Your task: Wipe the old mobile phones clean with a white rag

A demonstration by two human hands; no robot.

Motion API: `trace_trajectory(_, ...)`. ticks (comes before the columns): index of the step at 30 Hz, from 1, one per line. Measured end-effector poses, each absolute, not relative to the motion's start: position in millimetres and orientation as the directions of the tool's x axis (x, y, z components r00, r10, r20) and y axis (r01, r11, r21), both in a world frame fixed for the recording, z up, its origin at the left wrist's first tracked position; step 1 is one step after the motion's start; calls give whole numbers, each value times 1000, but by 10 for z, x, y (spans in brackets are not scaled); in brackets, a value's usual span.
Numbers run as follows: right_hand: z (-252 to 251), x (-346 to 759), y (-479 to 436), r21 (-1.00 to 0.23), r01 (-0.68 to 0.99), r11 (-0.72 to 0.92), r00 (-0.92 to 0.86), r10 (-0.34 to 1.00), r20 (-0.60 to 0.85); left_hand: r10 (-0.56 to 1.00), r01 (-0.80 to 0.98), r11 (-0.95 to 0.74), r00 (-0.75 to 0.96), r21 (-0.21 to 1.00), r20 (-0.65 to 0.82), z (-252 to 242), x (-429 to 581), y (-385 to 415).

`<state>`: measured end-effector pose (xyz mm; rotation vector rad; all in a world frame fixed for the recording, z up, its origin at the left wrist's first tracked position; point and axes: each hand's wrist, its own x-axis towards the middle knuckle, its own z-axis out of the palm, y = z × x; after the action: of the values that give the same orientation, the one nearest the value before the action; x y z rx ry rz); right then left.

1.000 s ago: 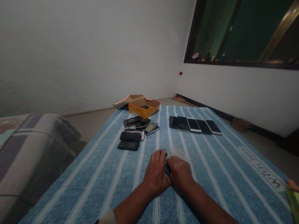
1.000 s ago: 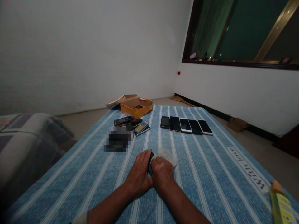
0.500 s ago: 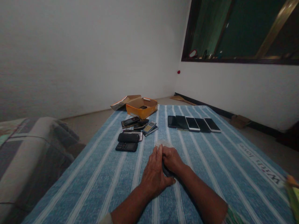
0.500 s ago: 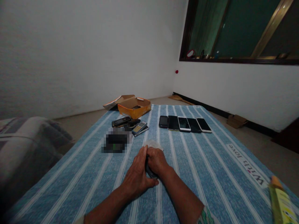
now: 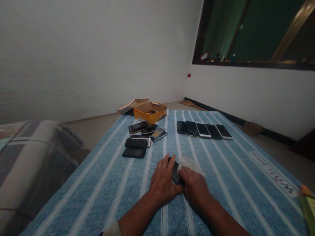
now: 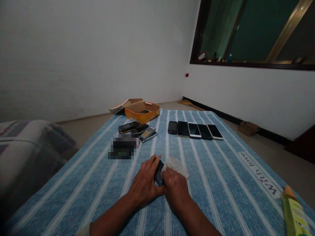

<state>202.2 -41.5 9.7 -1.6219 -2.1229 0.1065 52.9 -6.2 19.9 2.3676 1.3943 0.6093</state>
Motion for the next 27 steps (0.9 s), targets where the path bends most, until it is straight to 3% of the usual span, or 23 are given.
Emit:
trace_trajectory(11,-7,1937,-670,-71,957,281,-214,849,483,906,816,-423,391,393,163,263,561,-126)
trace_trajectory(18,-73,2009,-594,-93,951,294,-196,808,556,890,836,-443,453,324,48,381,476,-81)
trace_trajectory(27,-132,2059,-497,-26,943,331,-236,723,649,772,670,-600,629,437,96,391,258,179)
